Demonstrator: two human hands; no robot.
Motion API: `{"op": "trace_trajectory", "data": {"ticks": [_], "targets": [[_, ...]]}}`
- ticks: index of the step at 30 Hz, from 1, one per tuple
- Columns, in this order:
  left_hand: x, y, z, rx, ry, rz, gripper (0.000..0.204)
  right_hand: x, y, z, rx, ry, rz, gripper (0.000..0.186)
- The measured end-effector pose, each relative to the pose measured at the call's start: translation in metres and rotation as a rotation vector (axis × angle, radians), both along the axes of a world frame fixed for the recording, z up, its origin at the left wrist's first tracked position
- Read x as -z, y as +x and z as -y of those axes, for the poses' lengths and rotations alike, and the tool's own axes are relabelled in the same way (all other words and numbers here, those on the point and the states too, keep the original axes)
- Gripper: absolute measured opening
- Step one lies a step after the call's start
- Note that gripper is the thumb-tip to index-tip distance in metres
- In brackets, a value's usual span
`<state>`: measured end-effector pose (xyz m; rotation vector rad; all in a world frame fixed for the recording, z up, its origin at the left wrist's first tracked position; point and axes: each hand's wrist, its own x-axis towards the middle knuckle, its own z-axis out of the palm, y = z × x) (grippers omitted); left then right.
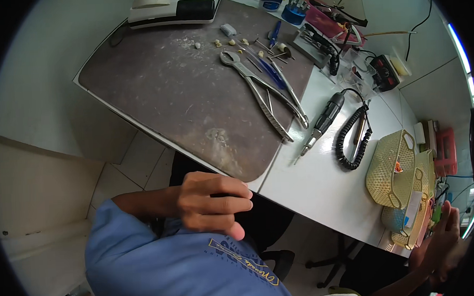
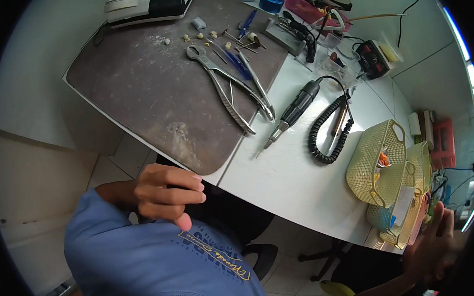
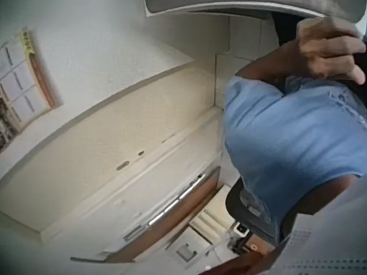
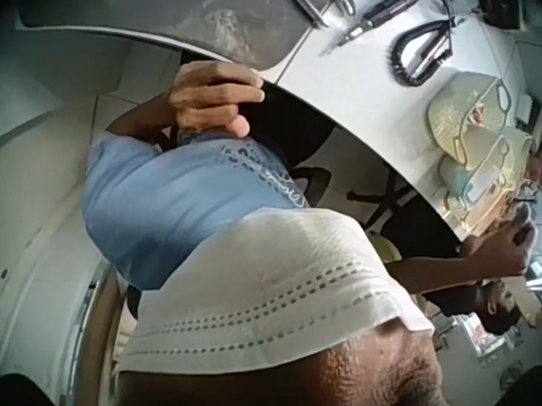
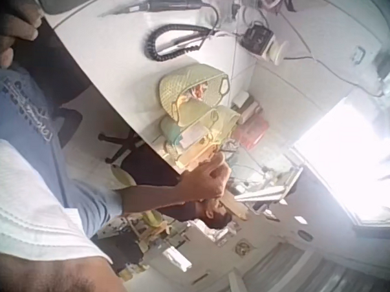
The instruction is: The person picks up several dental prosthetic pieces and uses a hand-held grinding tool to refine the shape of one piece before placing several items into a plastic basket.
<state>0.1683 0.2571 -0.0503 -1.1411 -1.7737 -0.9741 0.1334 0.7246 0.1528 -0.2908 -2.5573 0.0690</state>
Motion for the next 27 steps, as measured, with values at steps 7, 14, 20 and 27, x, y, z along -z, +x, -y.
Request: {"op": "trace_trajectory", "data": {"ticks": [7, 14, 20, 27], "targets": [[-0.022, -0.029, 0.093, -0.089, -0.126, -0.178, 0.008, 0.069, -0.062, 0.223, -0.876, 0.354, 0.015, 0.035], [-0.031, -0.035, 0.14, -0.086, -0.371, -0.025, 0.016, 0.122, -0.092, 0.232, -0.882, 0.636, 0.227, 0.038], [-0.039, -0.028, 0.158, -0.028, -0.346, 0.23, 0.032, 0.126, -0.071, 0.221, -0.897, 0.554, 0.017, 0.034], [-0.045, -0.049, 0.088, 0.188, -0.162, 0.443, 0.046, 0.098, -0.003, 0.247, -0.857, -0.189, -0.296, 0.033]]}}
